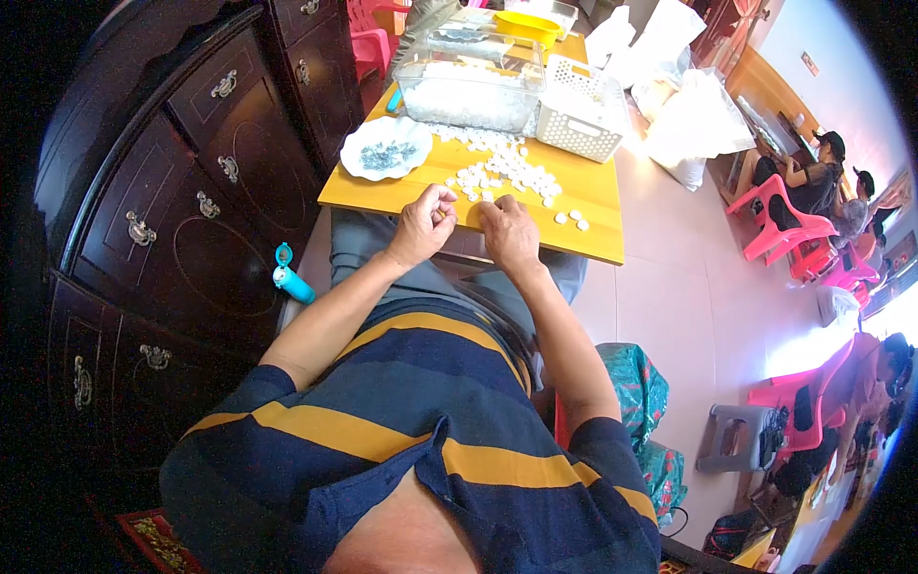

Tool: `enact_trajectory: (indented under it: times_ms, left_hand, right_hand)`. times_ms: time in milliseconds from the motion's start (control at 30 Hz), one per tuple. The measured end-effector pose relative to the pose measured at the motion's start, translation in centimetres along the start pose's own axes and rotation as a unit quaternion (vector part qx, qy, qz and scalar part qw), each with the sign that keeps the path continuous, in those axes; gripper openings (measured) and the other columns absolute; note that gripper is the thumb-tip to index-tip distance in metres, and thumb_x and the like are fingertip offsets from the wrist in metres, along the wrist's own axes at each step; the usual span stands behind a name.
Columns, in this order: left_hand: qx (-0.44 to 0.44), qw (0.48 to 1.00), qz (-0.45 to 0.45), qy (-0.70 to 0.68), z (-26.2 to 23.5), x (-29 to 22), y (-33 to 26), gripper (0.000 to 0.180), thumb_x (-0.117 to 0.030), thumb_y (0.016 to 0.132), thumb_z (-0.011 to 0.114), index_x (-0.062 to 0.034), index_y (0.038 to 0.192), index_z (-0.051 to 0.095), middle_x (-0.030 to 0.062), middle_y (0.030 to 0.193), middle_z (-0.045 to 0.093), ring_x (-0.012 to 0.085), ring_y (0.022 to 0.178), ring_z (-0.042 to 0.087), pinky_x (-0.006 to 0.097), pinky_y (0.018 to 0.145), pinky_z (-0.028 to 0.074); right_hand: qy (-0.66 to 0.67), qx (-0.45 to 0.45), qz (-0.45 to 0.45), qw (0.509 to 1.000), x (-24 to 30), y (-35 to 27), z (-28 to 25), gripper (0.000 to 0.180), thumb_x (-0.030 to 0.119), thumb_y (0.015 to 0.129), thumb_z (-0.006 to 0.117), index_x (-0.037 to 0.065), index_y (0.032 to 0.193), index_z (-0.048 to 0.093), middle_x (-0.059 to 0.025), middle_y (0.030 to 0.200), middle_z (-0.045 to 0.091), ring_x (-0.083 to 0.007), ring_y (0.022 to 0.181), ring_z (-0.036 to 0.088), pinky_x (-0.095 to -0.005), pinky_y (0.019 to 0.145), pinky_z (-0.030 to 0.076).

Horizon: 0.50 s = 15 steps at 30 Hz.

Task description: Assembling small white plastic components by hand at a table.

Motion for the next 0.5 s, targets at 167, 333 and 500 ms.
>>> enact_trajectory:
  times_ms: [167,333,500]
  left_hand:
    - [-0.008,1.0,0.004,0.003,-0.04,0.09,-0.06,0.023,-0.001,0.083,0.062,-0.0034,0.104,0.053,0.0127,0.079,0.065,0.0307,0.071,0.068,0.04,0.066,0.053]
    - [-0.005,1.0,-0.004,0.005,0.02,0.14,-0.09,0.023,-0.002,0.082,0.062,-0.0036,0.104,0.053,0.0124,0.077,0.065,0.0315,0.071,0.068,0.04,0.066,0.053]
    - [-0.002,1.0,-0.007,0.009,-0.04,-0.01,-0.14,0.023,-0.002,0.083,0.062,-0.0036,0.104,0.053,0.0123,0.077,0.065,0.0314,0.071,0.068,0.04,0.065,0.053]
  right_hand:
    - [-0.005,-0.004,-0.011,1.0,-0.05,-0.12,0.24,0.014,0.02,0.088,0.065,0.012,0.098,0.07,-0.0111,0.096,0.062,-0.0319,0.091,0.063,-0.0432,0.076,0.053]
    - [0.016,-0.026,-0.016,0.999,0.0,-0.29,-0.04,0.009,0.02,0.087,0.067,0.011,0.09,0.068,-0.0106,0.096,0.062,-0.0322,0.09,0.063,-0.0433,0.075,0.052]
    - [0.032,-0.041,-0.026,0.998,-0.04,-0.19,-0.06,0.009,0.019,0.086,0.068,0.01,0.089,0.067,-0.0106,0.093,0.062,-0.0324,0.088,0.063,-0.0431,0.075,0.052]
Point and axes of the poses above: each hand's wrist, its own y-axis towards the middle knuckle, its own z-axis out of the palm, x = y × z, the point moved 1 cm from there along y, towards the middle knuckle
